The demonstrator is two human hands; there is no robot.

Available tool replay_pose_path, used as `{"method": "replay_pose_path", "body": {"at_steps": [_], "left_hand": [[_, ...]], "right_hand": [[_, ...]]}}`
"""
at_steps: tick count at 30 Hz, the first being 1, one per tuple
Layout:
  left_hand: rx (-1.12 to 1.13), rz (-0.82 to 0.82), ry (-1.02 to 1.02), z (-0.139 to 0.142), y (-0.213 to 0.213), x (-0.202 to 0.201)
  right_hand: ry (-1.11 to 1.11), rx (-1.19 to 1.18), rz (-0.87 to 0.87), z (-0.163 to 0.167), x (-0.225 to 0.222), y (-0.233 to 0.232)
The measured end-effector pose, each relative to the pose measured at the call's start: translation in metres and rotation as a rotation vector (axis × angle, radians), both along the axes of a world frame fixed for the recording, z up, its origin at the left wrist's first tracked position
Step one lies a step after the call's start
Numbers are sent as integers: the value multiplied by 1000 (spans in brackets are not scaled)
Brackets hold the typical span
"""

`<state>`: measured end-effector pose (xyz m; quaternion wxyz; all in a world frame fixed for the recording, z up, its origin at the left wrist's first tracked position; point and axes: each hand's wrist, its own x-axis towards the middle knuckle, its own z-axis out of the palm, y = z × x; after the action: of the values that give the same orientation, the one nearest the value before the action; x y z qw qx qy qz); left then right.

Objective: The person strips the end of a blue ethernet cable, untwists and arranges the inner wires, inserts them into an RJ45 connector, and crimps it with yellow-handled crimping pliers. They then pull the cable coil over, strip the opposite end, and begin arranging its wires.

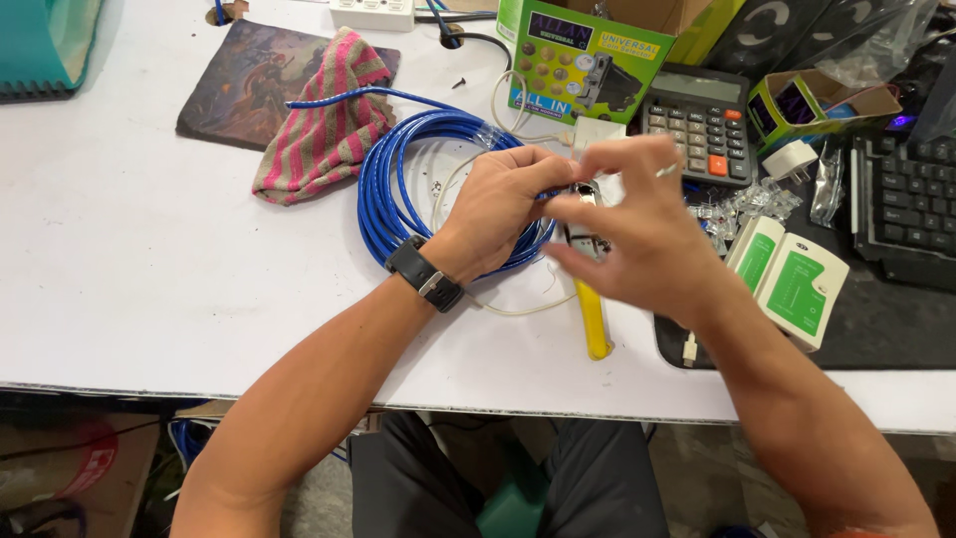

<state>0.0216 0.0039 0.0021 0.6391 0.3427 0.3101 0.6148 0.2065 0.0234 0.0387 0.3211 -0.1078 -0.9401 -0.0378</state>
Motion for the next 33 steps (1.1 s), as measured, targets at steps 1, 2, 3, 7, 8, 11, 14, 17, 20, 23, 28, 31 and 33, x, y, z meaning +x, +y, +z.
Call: {"method": "replay_pose_path", "body": {"at_steps": [1,2,3,7,8,11,14,17,20,23,28,31,33], "left_hand": [[23,4,-10,-1,1,0],[44,6,-20,-1,1,0],[64,5,-31,-1,1,0],[25,0,-15,-3,1,-1],[29,-7,-8,-2,0,-1],[32,-27,43,-2,0,-2],[35,-46,81,-4,0,-2],[72,-57,139,-6,1,-2],[156,-62,290,-8,0,-4],[200,-83,451,-8,0,-6],[97,-186,520,-5,2,-6],[2,-201,476,-4,3,-6],[-29,-182,434,-3,4,-5]], "right_hand": [[-27,40,-32,-1,-3,-3],[-54,78,-65,-2,-6,-6],[-83,114,-100,-3,-8,-8],[-66,259,-116,-4,-5,-3],[-35,232,-90,-4,-4,-1],[135,16,-58,-6,1,4],[262,-340,-96,-8,7,15],[269,-543,-142,-10,10,32],[117,-812,-293,-10,16,44],[-14,-978,-255,-5,23,50],[-82,-925,-94,-5,26,49],[-40,-919,-102,-9,23,46],[42,-945,-80,-12,21,44]]}}
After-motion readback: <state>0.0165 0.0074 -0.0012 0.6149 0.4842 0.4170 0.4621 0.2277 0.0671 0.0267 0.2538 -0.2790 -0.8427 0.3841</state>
